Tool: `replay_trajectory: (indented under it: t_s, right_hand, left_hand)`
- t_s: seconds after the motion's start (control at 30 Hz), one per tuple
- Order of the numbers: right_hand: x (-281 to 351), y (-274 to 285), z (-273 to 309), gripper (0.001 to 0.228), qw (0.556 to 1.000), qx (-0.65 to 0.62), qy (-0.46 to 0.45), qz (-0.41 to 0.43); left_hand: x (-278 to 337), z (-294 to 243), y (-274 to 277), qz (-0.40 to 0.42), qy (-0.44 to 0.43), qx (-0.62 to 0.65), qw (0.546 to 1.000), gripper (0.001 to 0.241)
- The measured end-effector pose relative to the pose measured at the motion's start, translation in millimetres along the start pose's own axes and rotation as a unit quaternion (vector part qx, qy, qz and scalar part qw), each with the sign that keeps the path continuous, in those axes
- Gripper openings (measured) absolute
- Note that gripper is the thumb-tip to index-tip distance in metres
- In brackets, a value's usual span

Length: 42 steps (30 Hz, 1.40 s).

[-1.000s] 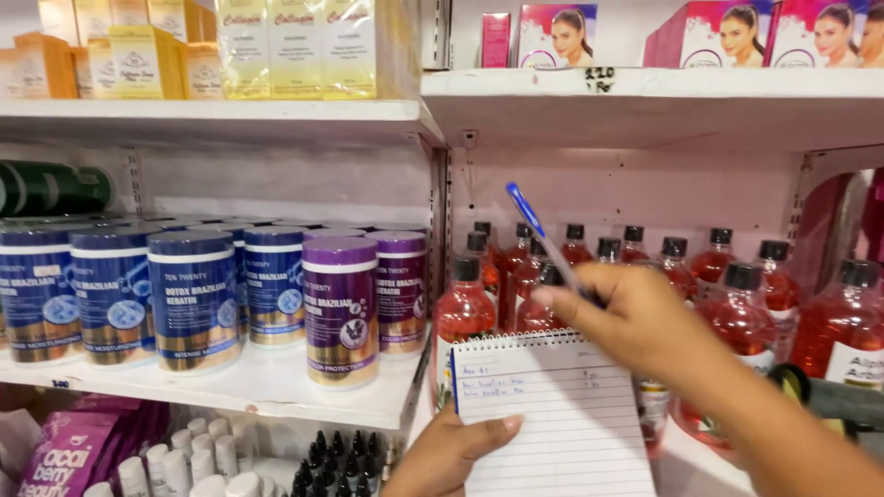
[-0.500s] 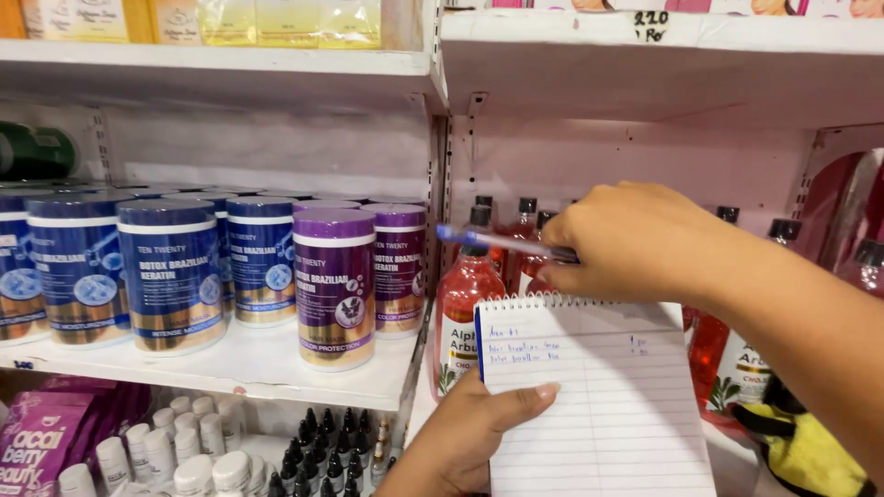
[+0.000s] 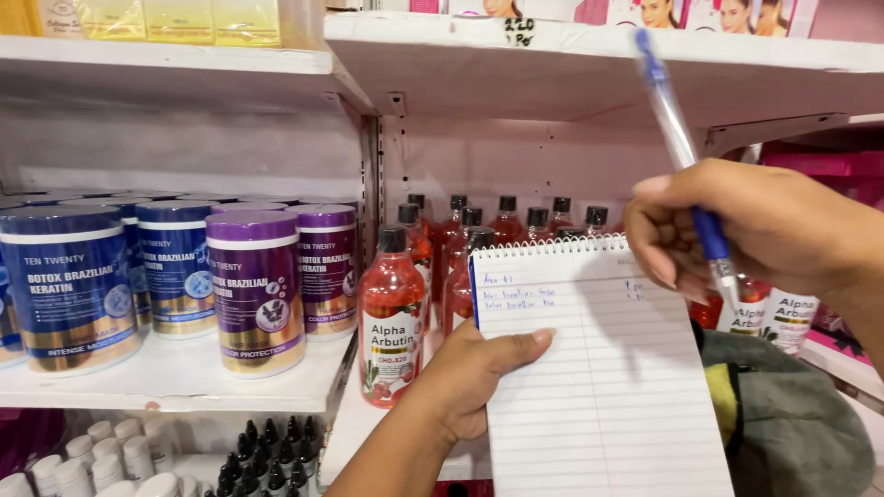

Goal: The person holds a notepad and pen in front of shelves stocked with beauty products. They write down information on the notepad while looking at the products, specifically counting bottles of Alpha Arbutin and other items on the shelves.

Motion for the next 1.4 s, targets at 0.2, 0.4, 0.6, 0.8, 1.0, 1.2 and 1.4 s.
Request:
replay_trajectory:
  t_s: [0.2,0.4,0.6,0.8,1.0,1.2,1.4]
  right_hand:
    - [18,-10,-42,0.071,0.868,-0.341,0.206,0.296]
    - [21,-45,-36,0.011,0.917,-0.292,0.272,-0.003]
    - [20,-63,-50,0.011,0.865,-0.207,0.424,-0.172]
    - [-6,-62,-73,0.026,0.878,-0.220,0.321,-0.279]
    - [-10,-69,-73,0.030,0.878,-0.212,0.336,-0.266]
    - [-20,-75,-89,0.026,0.879,-0.226,0.314,-0.280]
    - [-26,-83,-90,0.026,0.882,-0.206,0.316,-0.281]
  left_hand:
    - [-31,26,-30,0.075,-0.055,0.037,0.995,0.039]
    - [-36,37,-54,0.070,-0.090,0.010,0.993,0.040]
    - [-58,40,-55,0.056,-0.117,-0.081,0.988,0.032]
    - [-76,52,-47,0.125,-0.125,-0.039,0.984,0.030]
    - [-78,67,-45,0.086,-0.137,-0.056,0.985,0.035]
    - [-78,75,-40,0.082,-0.115,-0.064,0.988,0.039]
    - [-68,72,-38,0.083,-0.110,-0.053,0.989,0.036]
Point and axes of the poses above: each hand's wrist, its own x-axis away from the middle knuckle, its own y-axis out of the back of the hand, z = x × y, the point moved 3 cm from there along -x, towards the middle knuckle, and after that the axes turned 14 degrees about -y, right-handed, at the moved point
